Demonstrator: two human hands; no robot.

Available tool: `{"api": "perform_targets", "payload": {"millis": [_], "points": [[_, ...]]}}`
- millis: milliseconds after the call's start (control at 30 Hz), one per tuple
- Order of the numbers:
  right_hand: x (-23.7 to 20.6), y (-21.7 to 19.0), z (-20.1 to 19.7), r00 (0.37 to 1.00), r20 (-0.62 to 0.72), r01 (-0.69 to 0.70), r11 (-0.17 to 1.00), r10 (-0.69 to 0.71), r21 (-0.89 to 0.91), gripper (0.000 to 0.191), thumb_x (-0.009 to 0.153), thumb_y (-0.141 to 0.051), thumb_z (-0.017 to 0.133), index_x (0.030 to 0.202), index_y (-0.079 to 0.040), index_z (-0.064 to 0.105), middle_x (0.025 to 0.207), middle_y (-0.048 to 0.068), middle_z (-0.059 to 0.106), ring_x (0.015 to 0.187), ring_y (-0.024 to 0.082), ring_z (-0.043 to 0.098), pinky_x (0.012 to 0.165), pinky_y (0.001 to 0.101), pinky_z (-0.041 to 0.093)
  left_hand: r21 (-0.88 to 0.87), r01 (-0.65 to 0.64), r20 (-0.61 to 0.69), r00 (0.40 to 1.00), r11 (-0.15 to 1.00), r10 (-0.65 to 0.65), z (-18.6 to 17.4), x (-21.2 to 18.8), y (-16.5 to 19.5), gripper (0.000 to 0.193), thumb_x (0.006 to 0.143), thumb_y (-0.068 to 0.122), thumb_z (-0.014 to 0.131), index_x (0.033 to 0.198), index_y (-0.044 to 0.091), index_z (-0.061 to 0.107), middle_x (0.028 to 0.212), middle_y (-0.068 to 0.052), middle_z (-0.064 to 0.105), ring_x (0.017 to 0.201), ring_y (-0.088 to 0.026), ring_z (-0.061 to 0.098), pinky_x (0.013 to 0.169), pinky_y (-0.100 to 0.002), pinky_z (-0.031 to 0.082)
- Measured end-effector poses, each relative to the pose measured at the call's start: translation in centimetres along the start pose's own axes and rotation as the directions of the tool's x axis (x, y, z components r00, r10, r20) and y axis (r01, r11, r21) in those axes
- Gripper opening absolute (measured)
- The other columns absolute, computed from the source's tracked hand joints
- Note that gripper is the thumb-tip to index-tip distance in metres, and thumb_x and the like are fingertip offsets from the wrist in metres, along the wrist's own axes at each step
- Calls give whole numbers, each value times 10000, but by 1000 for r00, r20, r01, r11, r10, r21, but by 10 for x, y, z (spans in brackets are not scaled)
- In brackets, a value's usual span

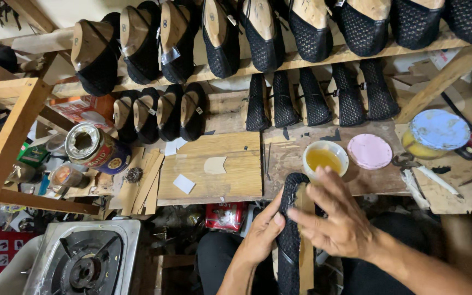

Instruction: The person applies a yellow liquid to the sole of a black woven shoe using a small brush, then places the shoe on a wooden shelf. The person repeats this process with another shoe.

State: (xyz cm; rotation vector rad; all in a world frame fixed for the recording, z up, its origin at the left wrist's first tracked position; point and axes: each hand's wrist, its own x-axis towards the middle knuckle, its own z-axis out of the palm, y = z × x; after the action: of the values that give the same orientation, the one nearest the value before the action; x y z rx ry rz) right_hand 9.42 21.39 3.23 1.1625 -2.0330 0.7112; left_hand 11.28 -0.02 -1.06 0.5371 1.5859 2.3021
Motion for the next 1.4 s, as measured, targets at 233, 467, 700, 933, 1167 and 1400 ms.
{"api": "perform_targets", "payload": {"millis": [233,467,700,933,1167,1400], "points": [[14,2,-9,987,-55,-157,986,154,-62,350,931,-217,666,1279,-221,699,1702,108,173,1579,341,187,1310,521,182,78,17,57,998,997,-22,2,-3,9,816,1010,471,589,1631,32,290,1623,-162,438,1481,-245,419,1209,-358,325],[24,-12,-25,950,-56,-303,951,306,58,277,934,-183,632,1173,-104,748,1604,233,349,1524,416,326,1272,508,270,265,-61,63,997,962,46,2,-2,11,772,1034,428,590,1625,23,303,1609,-180,485,1487,-239,455,1225,-348,327],[28,-16,-25,926,-41,-369,925,374,90,288,941,-165,624,1160,-28,751,1560,278,408,1468,421,424,1219,463,356,303,-98,73,994,948,80,2,-4,13,756,1037,416,588,1621,21,315,1559,-205,542,1439,-264,522,1196,-355,375],[29,-11,-25,959,-62,-271,960,275,66,288,941,-177,626,1170,-37,731,1526,272,446,1444,412,444,1219,471,370,327,-76,52,997,942,62,3,-4,15,780,1028,455,590,1626,37,315,1530,-202,573,1421,-256,541,1193,-351,380],[26,-6,-23,924,13,-381,920,382,90,309,941,-168,638,1196,-22,733,1526,243,479,1429,378,482,1187,452,401,225,-38,9,999,974,37,0,-4,5,837,1008,497,603,1639,48,287,1550,-186,538,1412,-237,521,1180,-351,386],[-13,1,-17,652,484,-740,627,583,241,570,985,-298,566,1501,-57,543,1686,143,313,1570,323,254,1204,540,268,-232,-198,-396,913,952,93,-13,4,-10,793,987,549,538,1575,55,342,1411,-113,581,1264,-226,576,1078,-388,455]]}}
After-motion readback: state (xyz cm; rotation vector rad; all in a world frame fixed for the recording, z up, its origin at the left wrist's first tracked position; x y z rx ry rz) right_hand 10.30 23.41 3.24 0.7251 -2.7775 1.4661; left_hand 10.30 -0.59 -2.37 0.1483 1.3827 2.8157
